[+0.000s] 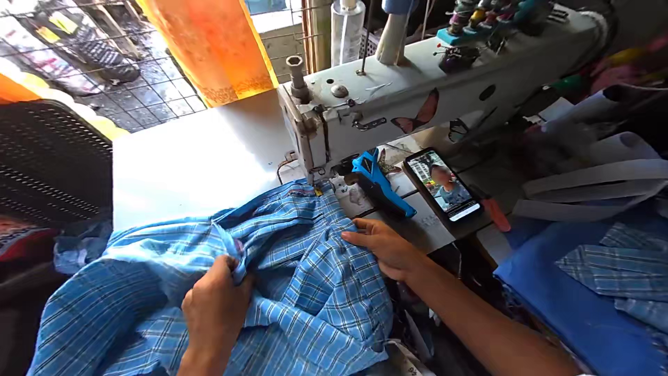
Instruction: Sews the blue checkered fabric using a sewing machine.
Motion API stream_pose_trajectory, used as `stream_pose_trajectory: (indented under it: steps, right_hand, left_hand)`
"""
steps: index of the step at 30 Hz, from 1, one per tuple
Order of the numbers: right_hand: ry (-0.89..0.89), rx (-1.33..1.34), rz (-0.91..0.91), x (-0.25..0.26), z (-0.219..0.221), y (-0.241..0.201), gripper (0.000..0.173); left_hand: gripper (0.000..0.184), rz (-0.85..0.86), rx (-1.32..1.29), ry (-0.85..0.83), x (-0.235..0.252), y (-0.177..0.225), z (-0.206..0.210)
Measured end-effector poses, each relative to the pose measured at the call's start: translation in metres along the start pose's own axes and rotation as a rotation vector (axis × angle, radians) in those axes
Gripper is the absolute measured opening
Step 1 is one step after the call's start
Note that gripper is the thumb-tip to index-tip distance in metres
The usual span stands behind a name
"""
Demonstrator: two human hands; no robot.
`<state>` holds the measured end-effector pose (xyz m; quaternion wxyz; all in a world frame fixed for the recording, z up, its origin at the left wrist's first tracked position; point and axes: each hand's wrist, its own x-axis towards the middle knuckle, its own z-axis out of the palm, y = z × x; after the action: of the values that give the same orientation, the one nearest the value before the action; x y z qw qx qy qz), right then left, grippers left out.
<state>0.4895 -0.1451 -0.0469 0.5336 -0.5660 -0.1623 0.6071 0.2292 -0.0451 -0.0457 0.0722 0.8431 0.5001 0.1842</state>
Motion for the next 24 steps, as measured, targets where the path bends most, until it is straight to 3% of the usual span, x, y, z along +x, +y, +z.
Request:
stream_pose_trajectory:
  steps: [2,5,8,10,12,14,16,18,24]
  right_hand:
    - [0.019,-0.022,-0.017,0.0,0.001,0.004,0.013]
    - [0.049,-0.164,-0.052,0.003,0.007,0.011,0.014]
    - [0.08,-0.348,-0.072,0.002,0.011,0.018,0.02]
    - [0.093,-0.366,-0.065,0.001,0.011,0.02,0.02]
    - [0.114,-0.318,-0.052,0.001,0.012,0.021,0.022]
    - [0.139,-0.271,-0.053,-0.002,0.013,0.023,0.022]
    - [0.162,-0.217,-0.054,-0.005,0.013,0.025,0.02]
    - [0.167,-0.169,-0.027,-0.006,0.012,0.022,0.019]
    - [0.166,-0.091,0.042,-0.006,0.009,0.017,0.016]
  left_hand:
    - [0.022,0.111,0.042,0.142,0.019,0.005,-0.015]
    - [0.02,0.257,0.057,0.197,0.054,0.013,-0.033]
    - [0.023,0.287,0.124,0.014,0.092,0.013,-0.025]
    - [0.04,0.231,0.133,-0.135,0.102,0.021,-0.019]
    - [0.052,0.327,-0.005,-0.189,0.094,0.042,-0.023]
    - [0.043,0.545,-0.148,-0.251,0.079,0.06,-0.011]
    - [0.035,0.651,-0.163,-0.364,0.073,0.064,0.015]
    - [0.036,0.656,-0.114,-0.414,0.072,0.056,0.039]
    - [0.038,0.62,-0.147,-0.268,0.057,0.041,0.07]
